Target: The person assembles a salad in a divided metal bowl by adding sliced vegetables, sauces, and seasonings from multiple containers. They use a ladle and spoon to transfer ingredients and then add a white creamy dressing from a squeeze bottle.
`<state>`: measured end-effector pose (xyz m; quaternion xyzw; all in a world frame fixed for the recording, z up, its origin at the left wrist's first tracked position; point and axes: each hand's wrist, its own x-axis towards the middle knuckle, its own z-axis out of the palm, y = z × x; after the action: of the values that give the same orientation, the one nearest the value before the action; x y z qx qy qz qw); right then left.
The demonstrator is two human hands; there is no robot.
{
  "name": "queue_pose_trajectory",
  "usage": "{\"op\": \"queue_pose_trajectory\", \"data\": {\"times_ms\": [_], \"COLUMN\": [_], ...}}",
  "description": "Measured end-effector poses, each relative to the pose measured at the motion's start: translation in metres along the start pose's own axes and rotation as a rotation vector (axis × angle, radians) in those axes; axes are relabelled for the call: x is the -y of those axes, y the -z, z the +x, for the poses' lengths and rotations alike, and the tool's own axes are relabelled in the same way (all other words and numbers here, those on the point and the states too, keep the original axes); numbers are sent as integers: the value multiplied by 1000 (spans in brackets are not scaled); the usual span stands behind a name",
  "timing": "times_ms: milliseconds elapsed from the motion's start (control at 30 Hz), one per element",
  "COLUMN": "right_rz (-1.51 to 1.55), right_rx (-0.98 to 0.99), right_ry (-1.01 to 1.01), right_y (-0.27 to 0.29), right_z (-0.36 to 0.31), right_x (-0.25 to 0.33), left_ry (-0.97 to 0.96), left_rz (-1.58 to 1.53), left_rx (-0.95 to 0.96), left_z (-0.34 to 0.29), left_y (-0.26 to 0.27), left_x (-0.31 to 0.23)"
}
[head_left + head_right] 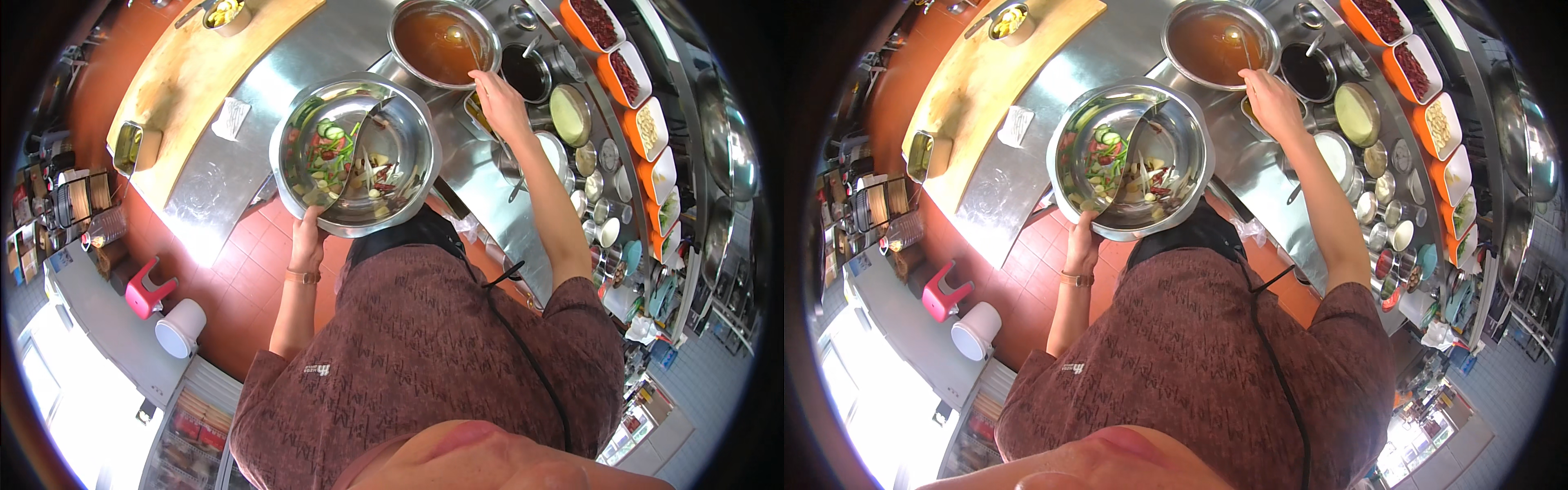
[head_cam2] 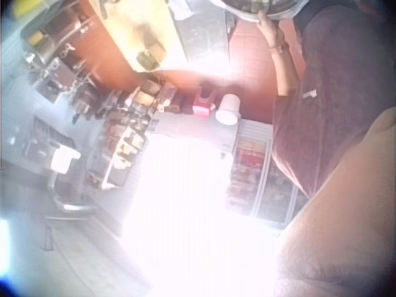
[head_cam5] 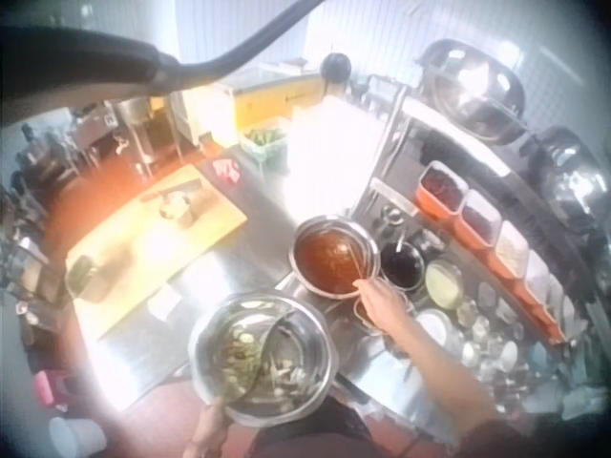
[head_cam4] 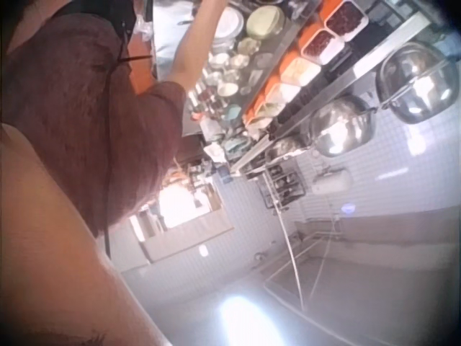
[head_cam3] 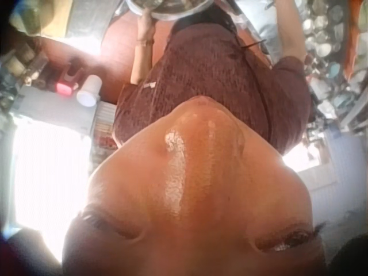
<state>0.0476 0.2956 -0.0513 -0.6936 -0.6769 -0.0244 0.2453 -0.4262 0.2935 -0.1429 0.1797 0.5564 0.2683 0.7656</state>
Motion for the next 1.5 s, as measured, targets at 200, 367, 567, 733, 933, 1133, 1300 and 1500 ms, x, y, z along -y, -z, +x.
{"op": "queue_pose_trajectory", "data": {"times_ms": [200,367,567,733,933,1133,1300,1500], "right_rz": [-144,-42,51,140,253,601,632,583], "right_rx": [3,-79,-89,-88,32,-45,-78,-32], "right_ry": [77,141,192,198,-6,-414,-365,-271], "right_y": [34,57,74,79,48,40,4,-22], "right_z": [-4,-5,-15,-12,-16,9,41,55], "right_x": [-3,-12,-33,-45,-77,-69,-70,-71], "left_ry": [-45,-44,-58,-72,-47,-10,-14,10], "left_rz": [-48,-81,-175,-231,-258,-297,-319,-319], "left_rx": [-135,-228,-263,-277,-271,-245,-251,-196], "left_z": [17,38,71,98,120,132,137,139], "left_y": [-9,-11,-23,-23,-45,-49,-56,-43], "left_x": [-3,-5,-5,-11,-9,1,2,5]}}
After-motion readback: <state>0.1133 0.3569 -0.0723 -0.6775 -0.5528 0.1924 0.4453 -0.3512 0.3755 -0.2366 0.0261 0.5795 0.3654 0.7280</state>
